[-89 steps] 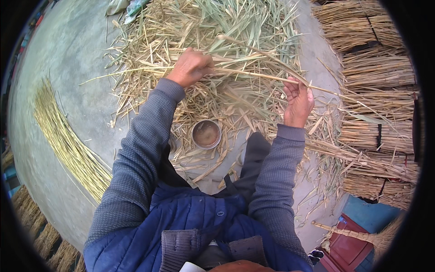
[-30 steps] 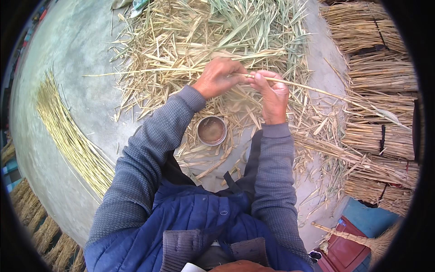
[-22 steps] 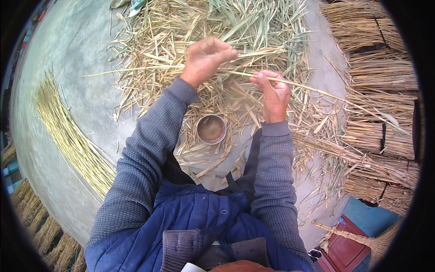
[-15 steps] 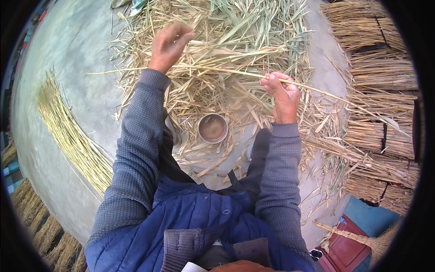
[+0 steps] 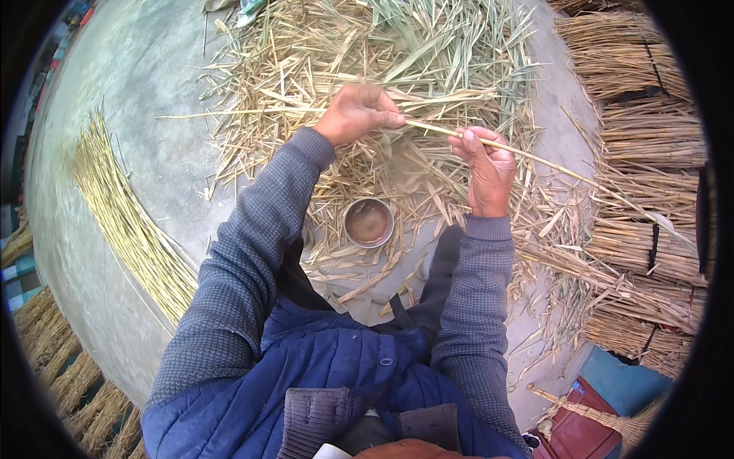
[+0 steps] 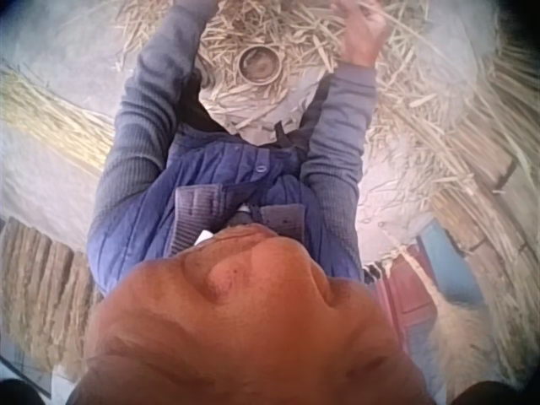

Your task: The person sits on the floor and repeatedly strips thin fibers from long dried straw stalks by hand. They hold each stalk with both hands, pull off the fibers, and drop the processed stalks onto a pile on the floor.

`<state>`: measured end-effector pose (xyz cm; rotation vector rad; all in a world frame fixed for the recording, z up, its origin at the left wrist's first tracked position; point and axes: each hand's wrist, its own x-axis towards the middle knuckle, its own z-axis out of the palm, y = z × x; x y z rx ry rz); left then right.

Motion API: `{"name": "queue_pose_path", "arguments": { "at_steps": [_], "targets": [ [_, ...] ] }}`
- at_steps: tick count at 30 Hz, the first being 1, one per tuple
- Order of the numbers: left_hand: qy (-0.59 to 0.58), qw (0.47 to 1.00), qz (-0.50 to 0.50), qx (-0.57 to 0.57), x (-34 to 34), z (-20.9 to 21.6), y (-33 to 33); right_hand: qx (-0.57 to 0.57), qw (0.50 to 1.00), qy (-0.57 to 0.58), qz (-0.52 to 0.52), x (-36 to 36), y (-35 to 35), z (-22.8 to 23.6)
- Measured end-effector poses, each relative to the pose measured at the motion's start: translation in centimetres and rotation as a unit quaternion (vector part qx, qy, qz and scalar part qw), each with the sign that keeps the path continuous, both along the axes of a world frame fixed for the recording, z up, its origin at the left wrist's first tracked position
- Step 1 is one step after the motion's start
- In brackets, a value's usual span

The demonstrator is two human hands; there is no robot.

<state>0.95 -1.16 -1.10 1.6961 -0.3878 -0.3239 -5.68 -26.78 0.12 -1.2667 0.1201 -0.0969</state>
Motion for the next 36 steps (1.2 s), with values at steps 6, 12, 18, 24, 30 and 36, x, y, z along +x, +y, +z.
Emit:
{"name": "queue_pose_path", "arguments": {
  "at_steps": [6,12,18,24,30,36],
  "targets": [
    [0.052,0.950,0.255,-0.173,2.3,0.9,6.0,-0.050,0.999,0.002,-0.011,-0.6,-1.8,0.5],
    [-0.351,0.823,0.192,0.404,2.0,-0.7,6.8,-0.031,0.997,0.026,-0.064,-0.5,-1.3,0.6],
    [-0.286,0.941,0.010,0.180,0.9,-0.5,2.4,-0.053,0.993,0.007,-0.105,-0.3,-0.4,0.8],
    [-0.200,0.966,0.014,0.164,0.7,-1.2,0.2,-0.063,0.987,0.000,-0.146,-0.2,0.1,0.9],
    [-0.014,0.998,0.057,0.006,0.7,-1.6,0.1,-0.037,0.987,0.011,-0.159,-0.3,0.5,1.0],
    [0.036,0.954,0.222,-0.198,2.2,-1.2,3.0,-0.052,0.981,0.007,-0.187,-0.5,-0.2,0.9]
  ]
}}
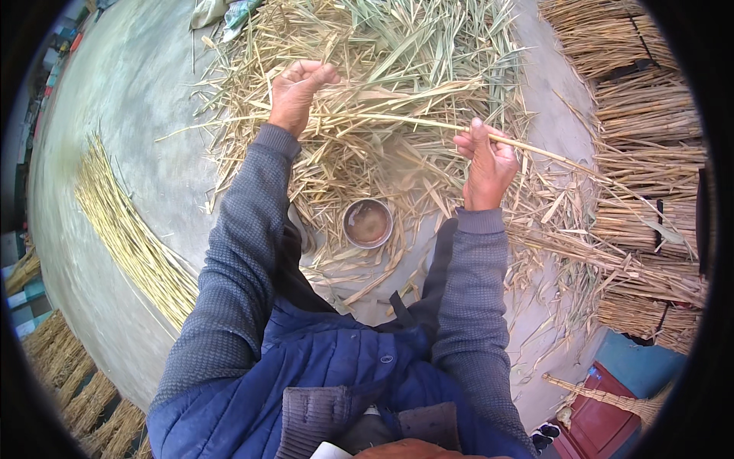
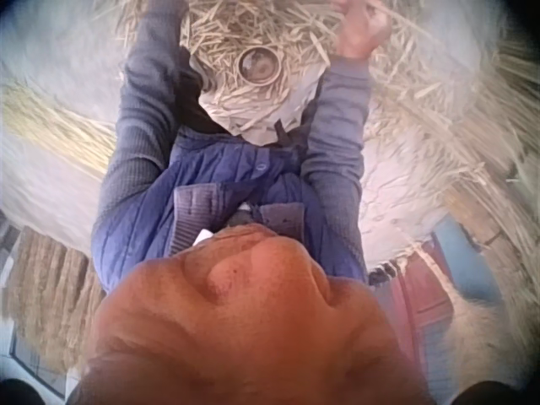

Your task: The person sits on the floor and repeatedly strips thin fibers from long dried straw stalks by hand. They hold each stalk with both hands, pull off the fibers, and drop the processed stalks onto a pile on the floor.

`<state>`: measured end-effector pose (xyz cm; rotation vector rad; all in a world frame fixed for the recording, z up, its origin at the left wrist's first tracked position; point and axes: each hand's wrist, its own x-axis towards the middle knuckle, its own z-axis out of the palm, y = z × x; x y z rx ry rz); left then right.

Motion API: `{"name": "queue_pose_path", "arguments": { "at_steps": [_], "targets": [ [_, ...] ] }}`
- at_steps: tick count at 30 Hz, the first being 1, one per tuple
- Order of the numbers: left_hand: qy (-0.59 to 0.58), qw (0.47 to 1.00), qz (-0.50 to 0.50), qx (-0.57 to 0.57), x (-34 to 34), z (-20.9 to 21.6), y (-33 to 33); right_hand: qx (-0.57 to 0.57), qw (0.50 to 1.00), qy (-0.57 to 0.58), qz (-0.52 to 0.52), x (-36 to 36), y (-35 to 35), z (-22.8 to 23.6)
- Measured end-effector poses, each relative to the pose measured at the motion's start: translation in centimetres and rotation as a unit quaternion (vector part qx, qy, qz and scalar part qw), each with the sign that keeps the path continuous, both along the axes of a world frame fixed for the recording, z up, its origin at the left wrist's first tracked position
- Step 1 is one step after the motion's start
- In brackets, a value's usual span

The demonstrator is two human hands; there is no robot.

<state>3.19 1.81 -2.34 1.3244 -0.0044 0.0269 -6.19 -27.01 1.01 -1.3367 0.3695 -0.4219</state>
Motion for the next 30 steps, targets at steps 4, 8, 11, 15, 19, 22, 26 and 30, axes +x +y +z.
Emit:
{"name": "queue_pose_path", "arguments": {
  "at_steps": [4,8,11,15,19,22,26,30],
  "targets": [
    [-0.059,0.977,0.008,0.206,0.7,-0.5,1.1,0.003,1.000,-0.004,0.013,-0.2,-0.5,0.2],
    [-0.262,0.845,-0.034,0.464,-0.3,-0.4,-0.8,0.004,1.000,-0.005,0.011,-0.1,0.0,0.4],
    [-0.275,0.850,-0.173,0.414,-1.2,0.0,-2.7,0.014,1.000,-0.009,0.017,0.1,0.3,0.1],
    [-0.303,0.793,-0.142,0.509,-0.9,0.8,-2.1,0.026,0.999,-0.021,0.038,0.1,-1.1,0.2],
    [-0.195,0.733,-0.100,0.644,-0.5,2.5,1.4,0.058,0.998,-0.009,0.015,-0.1,-4.7,1.7],
    [-0.240,0.772,-0.102,0.580,-1.1,3.4,0.4,0.070,0.995,-0.006,0.068,-0.3,-4.0,1.6],
    [-0.346,0.813,-0.146,0.445,-3.2,3.0,-6.2,0.086,0.985,0.027,0.145,-0.7,0.7,0.3],
    [-0.352,0.830,-0.119,0.416,-3.5,3.0,-8.1,0.085,0.986,0.019,0.141,-0.8,1.7,0.5]
  ]
}}
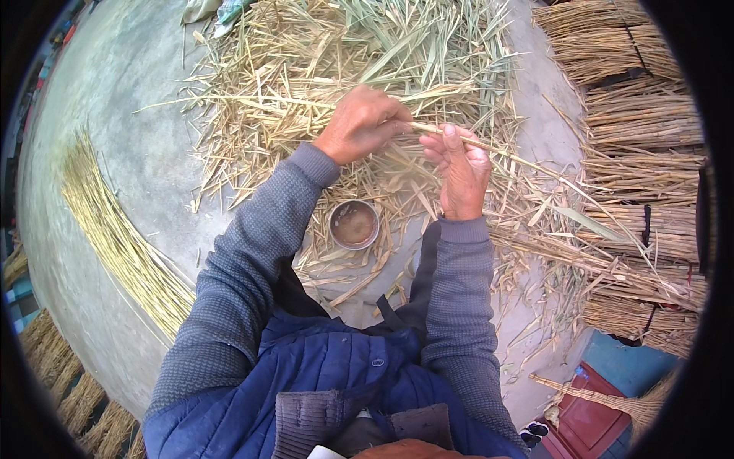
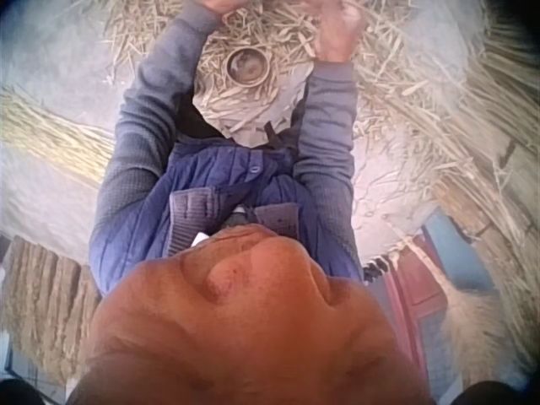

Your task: The person sits on the floor and repeatedly strips thin fibers from long dried straw stalks by hand. They hold each stalk with both hands, pull off the fibers, and drop the processed stalks onto a pile on the floor.

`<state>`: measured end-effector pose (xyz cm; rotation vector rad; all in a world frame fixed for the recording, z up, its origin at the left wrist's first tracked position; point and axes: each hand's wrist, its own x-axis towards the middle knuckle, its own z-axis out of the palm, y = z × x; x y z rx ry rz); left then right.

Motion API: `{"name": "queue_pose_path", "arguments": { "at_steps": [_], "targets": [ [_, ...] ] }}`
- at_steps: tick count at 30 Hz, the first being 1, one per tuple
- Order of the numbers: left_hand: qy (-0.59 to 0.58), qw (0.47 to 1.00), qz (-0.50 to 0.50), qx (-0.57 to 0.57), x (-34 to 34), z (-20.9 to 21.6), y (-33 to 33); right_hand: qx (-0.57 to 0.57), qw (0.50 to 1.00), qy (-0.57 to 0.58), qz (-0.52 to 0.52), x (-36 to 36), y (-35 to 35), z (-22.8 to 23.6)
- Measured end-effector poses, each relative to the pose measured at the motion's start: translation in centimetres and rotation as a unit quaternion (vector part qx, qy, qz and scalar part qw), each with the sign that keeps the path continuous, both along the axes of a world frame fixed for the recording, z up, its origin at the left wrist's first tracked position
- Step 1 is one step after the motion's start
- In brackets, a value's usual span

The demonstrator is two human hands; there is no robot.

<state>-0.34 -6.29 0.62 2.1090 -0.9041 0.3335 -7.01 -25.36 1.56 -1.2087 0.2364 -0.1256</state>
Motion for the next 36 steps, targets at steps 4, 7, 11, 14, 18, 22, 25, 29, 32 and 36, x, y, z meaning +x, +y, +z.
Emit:
{"name": "queue_pose_path", "arguments": {
  "at_steps": [4,7,11,14,18,22,25,29,32,36],
  "targets": [
    [-0.009,1.000,0.001,-0.020,0.5,0.0,0.8,-0.018,1.000,-0.003,-0.012,0.0,-0.3,0.5],
    [-0.030,0.999,0.004,-0.026,0.1,-0.5,-0.2,-0.030,0.999,-0.019,-0.012,-0.1,0.3,0.2],
    [0.152,0.978,0.044,-0.134,-0.2,0.3,-0.2,-0.014,0.999,-0.002,-0.046,-0.1,0.0,-0.5],
    [0.196,0.901,0.089,-0.377,1.9,2.4,4.2,-0.016,0.997,0.006,-0.076,0.2,-1.4,-0.9],
    [0.117,0.932,0.192,-0.283,3.3,3.0,9.4,-0.032,0.997,0.012,-0.066,0.3,-2.0,-1.5],
    [-0.017,0.978,0.184,0.092,2.9,-0.1,8.6,-0.014,0.998,0.006,-0.054,0.7,-1.7,-1.4],
    [0.086,0.988,0.060,0.117,2.5,-2.2,6.8,-0.022,0.998,0.009,-0.059,0.8,-1.3,-1.2],
    [0.089,0.995,0.007,0.048,2.5,-2.9,4.9,-0.026,0.997,0.019,-0.067,0.7,-0.9,-0.9],
    [0.212,0.974,-0.004,-0.078,2.3,-2.5,4.3,-0.035,0.997,0.026,-0.067,0.7,-1.0,-0.9],
    [0.356,0.891,0.059,-0.276,2.9,-1.8,5.6,-0.041,0.997,0.019,-0.061,0.5,-1.5,-1.0]
  ]
}}
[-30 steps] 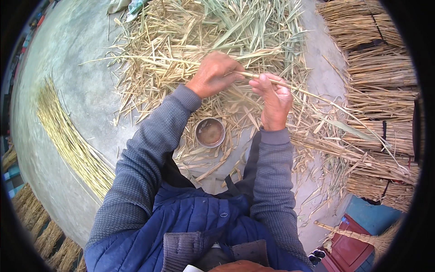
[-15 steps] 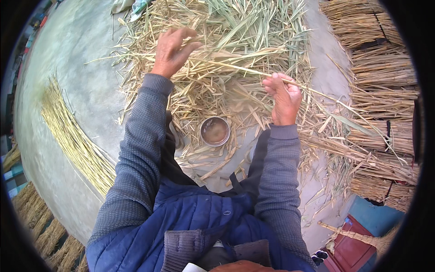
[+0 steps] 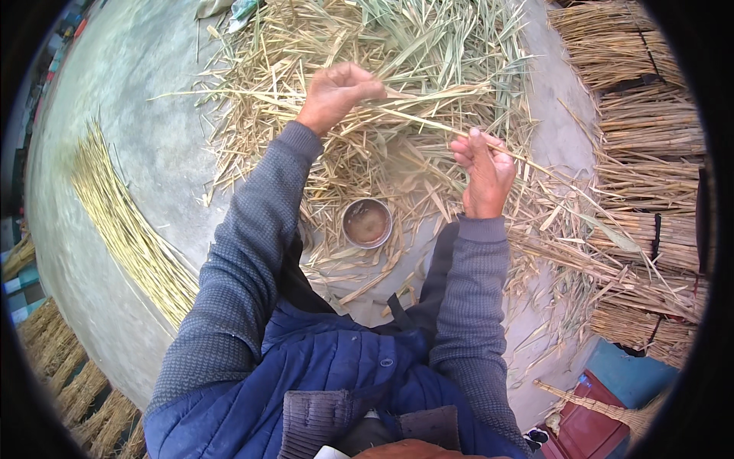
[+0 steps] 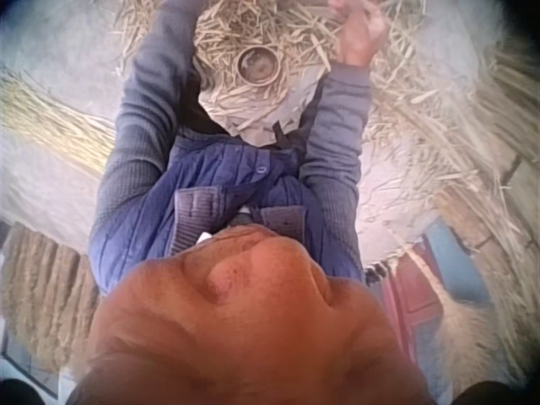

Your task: The person sits on the floor and repeatedly strips thin fibers from long dried straw stalks by hand. They hold each stalk with both hands, pull off the fibers, and drop the processed stalks onto a pile on the floor.

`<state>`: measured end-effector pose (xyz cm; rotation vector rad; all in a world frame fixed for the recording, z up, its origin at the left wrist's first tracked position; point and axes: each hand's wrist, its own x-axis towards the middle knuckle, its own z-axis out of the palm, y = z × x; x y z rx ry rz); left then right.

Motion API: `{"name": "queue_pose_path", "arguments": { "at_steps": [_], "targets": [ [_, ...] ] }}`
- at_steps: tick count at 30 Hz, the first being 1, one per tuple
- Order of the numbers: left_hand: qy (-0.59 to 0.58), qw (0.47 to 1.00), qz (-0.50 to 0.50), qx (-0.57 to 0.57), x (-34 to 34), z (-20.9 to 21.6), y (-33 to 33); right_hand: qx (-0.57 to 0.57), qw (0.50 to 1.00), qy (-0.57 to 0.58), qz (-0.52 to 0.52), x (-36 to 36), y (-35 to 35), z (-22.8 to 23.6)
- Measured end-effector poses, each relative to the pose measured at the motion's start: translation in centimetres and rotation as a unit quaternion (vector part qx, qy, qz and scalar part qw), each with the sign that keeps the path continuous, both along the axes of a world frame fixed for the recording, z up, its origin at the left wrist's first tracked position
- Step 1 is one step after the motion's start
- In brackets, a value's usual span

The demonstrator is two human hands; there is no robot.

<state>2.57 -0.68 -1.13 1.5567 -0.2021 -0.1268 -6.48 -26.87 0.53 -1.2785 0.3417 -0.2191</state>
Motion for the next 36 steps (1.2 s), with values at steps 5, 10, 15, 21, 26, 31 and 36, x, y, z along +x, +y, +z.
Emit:
{"name": "queue_pose_path", "arguments": {
  "at_steps": [5,10,15,21,26,31,36],
  "targets": [
    [-0.079,0.990,0.089,0.070,1.5,0.1,3.5,0.001,1.000,-0.004,0.015,-0.3,-1.2,0.3],
    [-0.269,0.879,0.016,0.394,0.1,-0.5,1.5,0.026,0.999,-0.019,0.033,-0.1,-0.7,0.2],
    [-0.267,0.864,-0.084,0.419,-0.2,0.2,1.8,0.031,0.999,-0.012,0.020,0.1,-1.5,0.2],
    [-0.246,0.821,-0.021,0.514,-0.3,2.2,4.5,0.031,0.999,0.005,-0.044,0.6,-3.4,1.0],
    [-0.238,0.936,-0.105,0.237,-2.1,1.1,-2.6,0.044,0.998,-0.034,0.041,0.4,0.5,0.3],
    [-0.248,0.943,-0.045,0.219,-2.8,0.4,-4.8,0.026,0.999,-0.025,0.034,0.3,1.8,0.8],
    [-0.018,0.996,-0.043,0.073,-2.4,1.5,-3.6,0.011,0.999,-0.021,0.029,0.1,1.5,0.2]
  ]
}}
